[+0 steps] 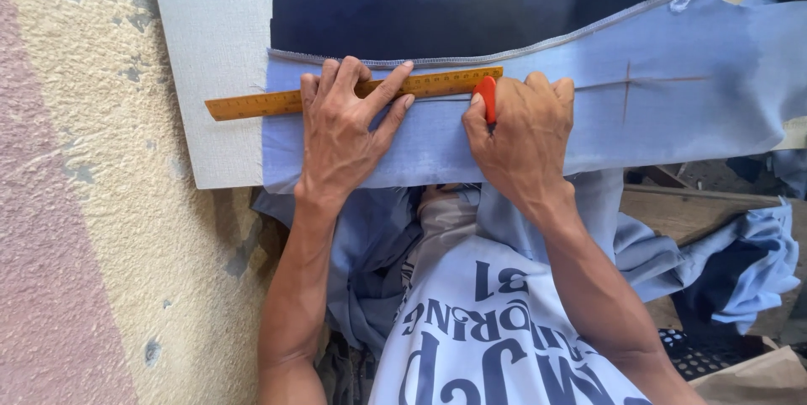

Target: The person cuts light blue fabric into rectangular pieces using scissors on a worktable. They trim edges, fold the fabric, and mark measurements with a ruler and chalk.

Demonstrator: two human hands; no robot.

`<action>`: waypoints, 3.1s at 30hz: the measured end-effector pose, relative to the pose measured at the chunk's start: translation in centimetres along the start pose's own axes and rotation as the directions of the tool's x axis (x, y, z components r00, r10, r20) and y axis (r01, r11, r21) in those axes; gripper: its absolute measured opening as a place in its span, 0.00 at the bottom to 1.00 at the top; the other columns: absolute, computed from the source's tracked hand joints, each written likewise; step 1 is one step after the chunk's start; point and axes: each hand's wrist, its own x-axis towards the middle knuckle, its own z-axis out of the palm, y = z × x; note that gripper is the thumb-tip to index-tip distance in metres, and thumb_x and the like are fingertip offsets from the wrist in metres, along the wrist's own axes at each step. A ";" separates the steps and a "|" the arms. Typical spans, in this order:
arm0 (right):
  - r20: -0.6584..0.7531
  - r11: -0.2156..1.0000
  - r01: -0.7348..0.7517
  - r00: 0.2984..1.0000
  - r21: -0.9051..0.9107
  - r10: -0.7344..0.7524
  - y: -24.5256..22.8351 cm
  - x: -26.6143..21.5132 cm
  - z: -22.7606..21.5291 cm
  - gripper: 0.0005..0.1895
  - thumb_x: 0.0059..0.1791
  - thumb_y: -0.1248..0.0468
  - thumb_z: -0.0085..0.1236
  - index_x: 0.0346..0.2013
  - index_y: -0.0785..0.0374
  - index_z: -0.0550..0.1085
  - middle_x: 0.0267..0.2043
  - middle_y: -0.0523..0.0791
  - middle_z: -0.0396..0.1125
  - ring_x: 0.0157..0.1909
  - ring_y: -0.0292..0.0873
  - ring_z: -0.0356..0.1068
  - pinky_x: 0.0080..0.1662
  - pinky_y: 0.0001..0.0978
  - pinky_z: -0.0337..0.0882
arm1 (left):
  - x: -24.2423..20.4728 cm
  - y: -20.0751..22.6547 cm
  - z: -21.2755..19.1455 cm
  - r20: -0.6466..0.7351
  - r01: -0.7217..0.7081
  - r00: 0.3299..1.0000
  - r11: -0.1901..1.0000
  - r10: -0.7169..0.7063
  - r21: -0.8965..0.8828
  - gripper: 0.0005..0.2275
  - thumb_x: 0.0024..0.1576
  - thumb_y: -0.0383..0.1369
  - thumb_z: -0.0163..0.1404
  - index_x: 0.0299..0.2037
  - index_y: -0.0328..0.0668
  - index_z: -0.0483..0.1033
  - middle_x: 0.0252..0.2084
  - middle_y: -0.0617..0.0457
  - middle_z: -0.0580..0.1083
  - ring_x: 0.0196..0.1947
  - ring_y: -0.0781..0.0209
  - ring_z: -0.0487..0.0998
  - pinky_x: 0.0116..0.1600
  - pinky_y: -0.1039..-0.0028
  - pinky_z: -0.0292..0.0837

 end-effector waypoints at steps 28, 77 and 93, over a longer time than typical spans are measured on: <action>0.494 0.063 -0.490 0.867 0.869 -0.061 -3.3 -9.4 -3.3 0.14 0.53 0.57 0.56 0.37 0.68 0.76 0.32 0.43 0.64 0.30 0.36 0.64 0.32 0.25 0.68 | 2.2 7.1 -0.1 0.275 0.584 0.794 0.553 -0.542 -0.595 0.17 0.59 0.42 0.57 0.56 0.50 0.72 0.42 0.56 0.80 0.38 0.67 0.85 0.35 0.80 0.82; 0.677 0.025 -0.677 0.736 0.736 0.008 -3.8 -10.3 0.2 0.17 0.51 0.54 0.59 0.38 0.67 0.80 0.29 0.41 0.64 0.30 0.35 0.64 0.33 0.25 0.69 | 1.2 0.8 -0.4 0.339 -0.176 0.926 0.984 0.168 -0.006 0.26 0.69 0.55 0.42 0.71 0.53 0.69 0.75 0.53 0.63 0.76 0.44 0.58 0.76 0.43 0.39; 0.701 0.073 -0.700 0.713 0.710 0.022 -3.6 -10.4 0.1 0.17 0.51 0.53 0.59 0.36 0.66 0.80 0.29 0.41 0.68 0.31 0.35 0.68 0.34 0.24 0.70 | 1.2 0.9 -0.4 0.354 -0.153 0.924 0.988 0.146 -0.006 0.26 0.68 0.56 0.42 0.71 0.54 0.68 0.75 0.54 0.63 0.77 0.45 0.57 0.76 0.45 0.40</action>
